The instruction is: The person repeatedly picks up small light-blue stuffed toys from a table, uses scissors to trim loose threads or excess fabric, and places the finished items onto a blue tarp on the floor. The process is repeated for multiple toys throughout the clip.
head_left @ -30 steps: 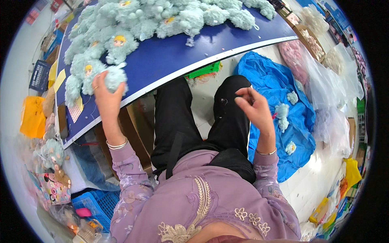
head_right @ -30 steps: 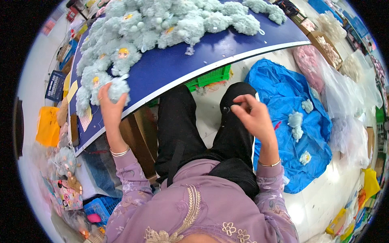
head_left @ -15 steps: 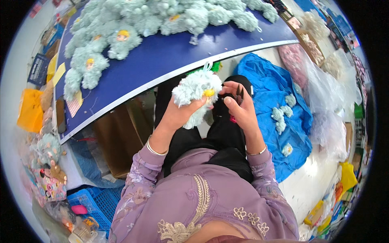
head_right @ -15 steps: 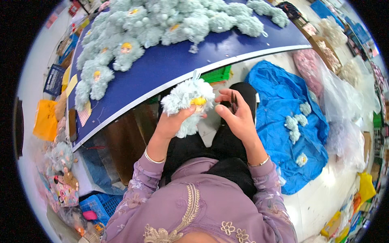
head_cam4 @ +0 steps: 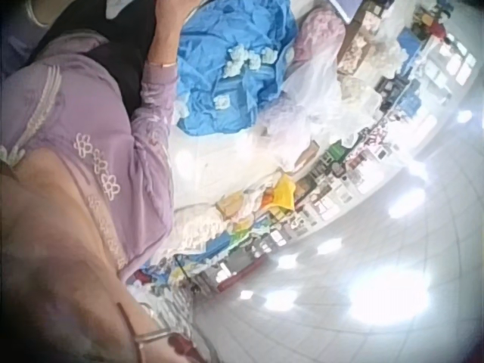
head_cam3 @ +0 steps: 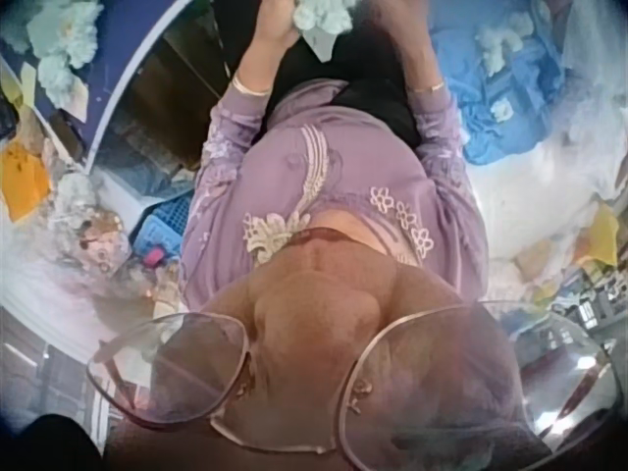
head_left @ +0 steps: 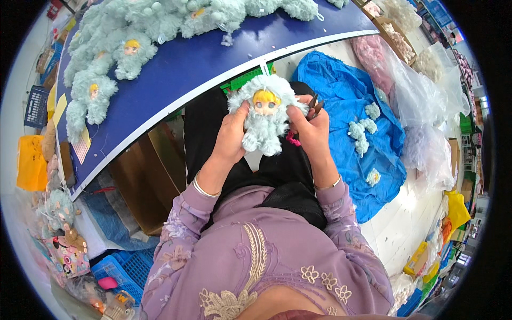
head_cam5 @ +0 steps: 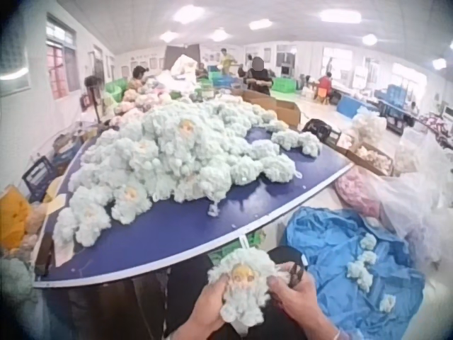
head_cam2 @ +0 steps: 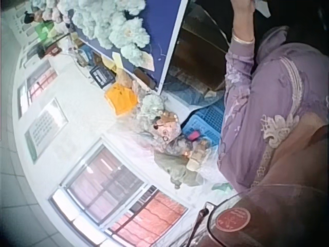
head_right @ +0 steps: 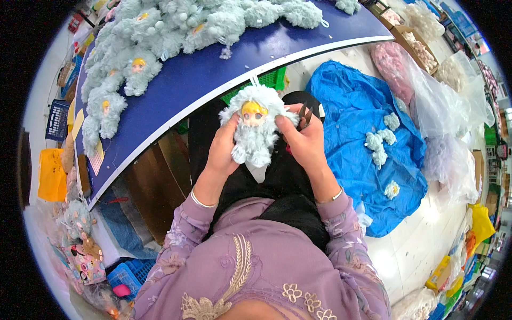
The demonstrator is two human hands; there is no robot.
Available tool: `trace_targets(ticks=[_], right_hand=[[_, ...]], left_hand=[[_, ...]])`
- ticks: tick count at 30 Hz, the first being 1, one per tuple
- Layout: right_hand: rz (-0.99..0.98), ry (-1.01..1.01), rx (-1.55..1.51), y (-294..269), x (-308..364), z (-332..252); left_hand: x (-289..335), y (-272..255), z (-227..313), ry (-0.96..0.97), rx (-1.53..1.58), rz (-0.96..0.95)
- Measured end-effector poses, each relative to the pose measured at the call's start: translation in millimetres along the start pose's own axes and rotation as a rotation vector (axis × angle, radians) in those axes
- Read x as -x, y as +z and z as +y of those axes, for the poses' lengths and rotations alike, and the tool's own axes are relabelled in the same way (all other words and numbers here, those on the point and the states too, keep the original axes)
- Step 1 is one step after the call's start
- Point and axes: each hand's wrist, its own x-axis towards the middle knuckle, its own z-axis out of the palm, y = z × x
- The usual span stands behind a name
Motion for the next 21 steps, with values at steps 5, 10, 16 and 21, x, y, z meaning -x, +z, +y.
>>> trace_targets(ticks=[5,10,16,21], right_hand=[[0.033,0.009,0.032,0,-5,2],[0.042,0.163,-0.096,8,-7,6],[-0.148,-0.099,0.181,20,11,13],[-0.160,-0.038,0.259,24,11,10]], left_hand=[[4,3,5,-0.025,-0.057,-0.163],[-1,5,-2,0.020,-0.066,-0.124],[-12,-4,-2,0.102,0.013,0.010],[-10,4,1,0.151,0.007,0.073]])
